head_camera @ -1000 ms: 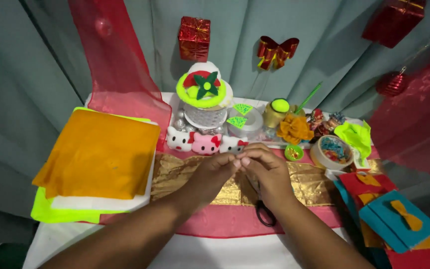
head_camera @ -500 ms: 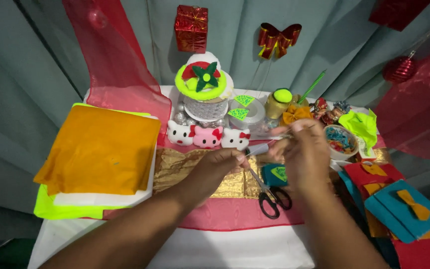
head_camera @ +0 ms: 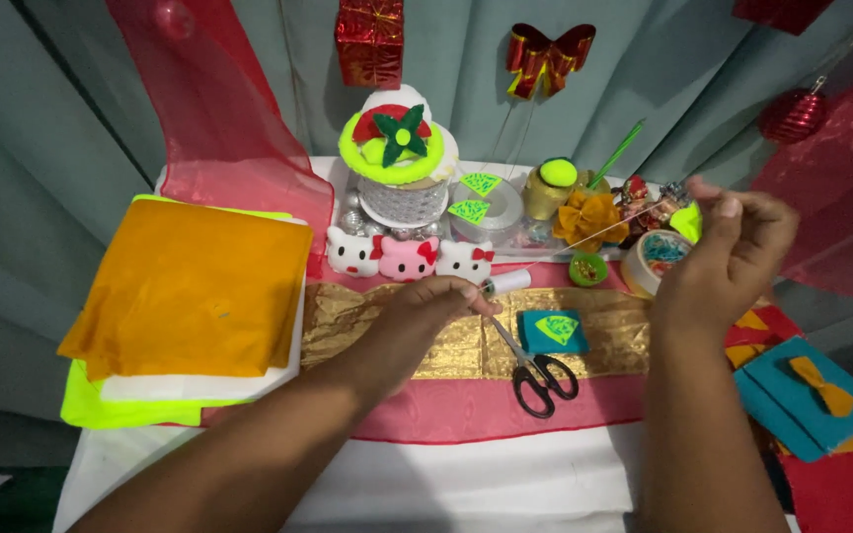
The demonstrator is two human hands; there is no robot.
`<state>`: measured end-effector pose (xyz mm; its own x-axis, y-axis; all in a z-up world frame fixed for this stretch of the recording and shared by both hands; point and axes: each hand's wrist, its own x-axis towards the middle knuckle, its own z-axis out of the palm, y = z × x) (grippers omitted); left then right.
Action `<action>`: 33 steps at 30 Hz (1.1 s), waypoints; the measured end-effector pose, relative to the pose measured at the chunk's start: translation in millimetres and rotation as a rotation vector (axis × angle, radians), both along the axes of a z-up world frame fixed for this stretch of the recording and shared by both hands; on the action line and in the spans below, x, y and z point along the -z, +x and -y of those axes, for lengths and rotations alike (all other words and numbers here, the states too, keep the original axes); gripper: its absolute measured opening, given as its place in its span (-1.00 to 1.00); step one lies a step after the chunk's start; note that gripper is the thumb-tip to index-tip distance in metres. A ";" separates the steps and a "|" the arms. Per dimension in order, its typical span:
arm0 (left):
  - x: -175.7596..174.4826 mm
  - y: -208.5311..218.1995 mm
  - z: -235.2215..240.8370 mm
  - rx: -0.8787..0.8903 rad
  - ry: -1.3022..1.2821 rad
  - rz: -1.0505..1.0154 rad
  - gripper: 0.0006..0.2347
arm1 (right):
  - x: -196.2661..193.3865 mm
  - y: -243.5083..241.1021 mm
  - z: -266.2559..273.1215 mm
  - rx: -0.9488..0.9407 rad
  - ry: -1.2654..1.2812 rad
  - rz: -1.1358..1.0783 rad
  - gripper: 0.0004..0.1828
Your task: Hand-sewing small white felt heads onto a gold fabric strip using a needle and thread.
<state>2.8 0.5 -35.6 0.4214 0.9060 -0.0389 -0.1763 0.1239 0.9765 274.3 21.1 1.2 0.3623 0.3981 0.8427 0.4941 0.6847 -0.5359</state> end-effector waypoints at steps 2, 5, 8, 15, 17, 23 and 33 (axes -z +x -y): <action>8.4 -0.5 -3.2 0.023 -0.012 0.138 -0.81 | -4.6 0.1 3.8 0.054 0.012 0.081 -0.96; 16.3 -0.3 -8.6 0.053 -0.054 0.370 -0.84 | -5.9 12.6 3.3 0.149 0.021 0.207 -0.90; 23.4 0.9 -10.1 0.070 -0.111 0.500 -0.86 | -3.8 32.8 1.1 0.191 0.051 0.294 -0.86; 23.1 1.3 -9.9 0.080 -0.126 0.479 -0.83 | -4.3 65.2 1.5 0.352 0.122 0.393 -0.79; 25.0 2.4 -12.0 0.084 -0.125 0.460 -0.81 | -11.6 60.0 7.2 0.341 0.138 0.398 -0.79; 32.3 5.4 -15.2 0.024 -0.160 0.425 -0.81 | -17.9 66.5 15.0 0.388 0.210 0.428 -0.81; 21.1 -1.9 -14.8 -0.070 -0.253 0.332 -0.83 | 49.9 171.7 -12.8 0.661 0.277 0.226 -0.68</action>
<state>0.9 15.3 -56.8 0.3863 0.9122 -0.1363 -0.4924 0.3289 0.8059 446.1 33.9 -48.7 0.2588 -0.0795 0.9627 0.9266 0.3020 -0.2241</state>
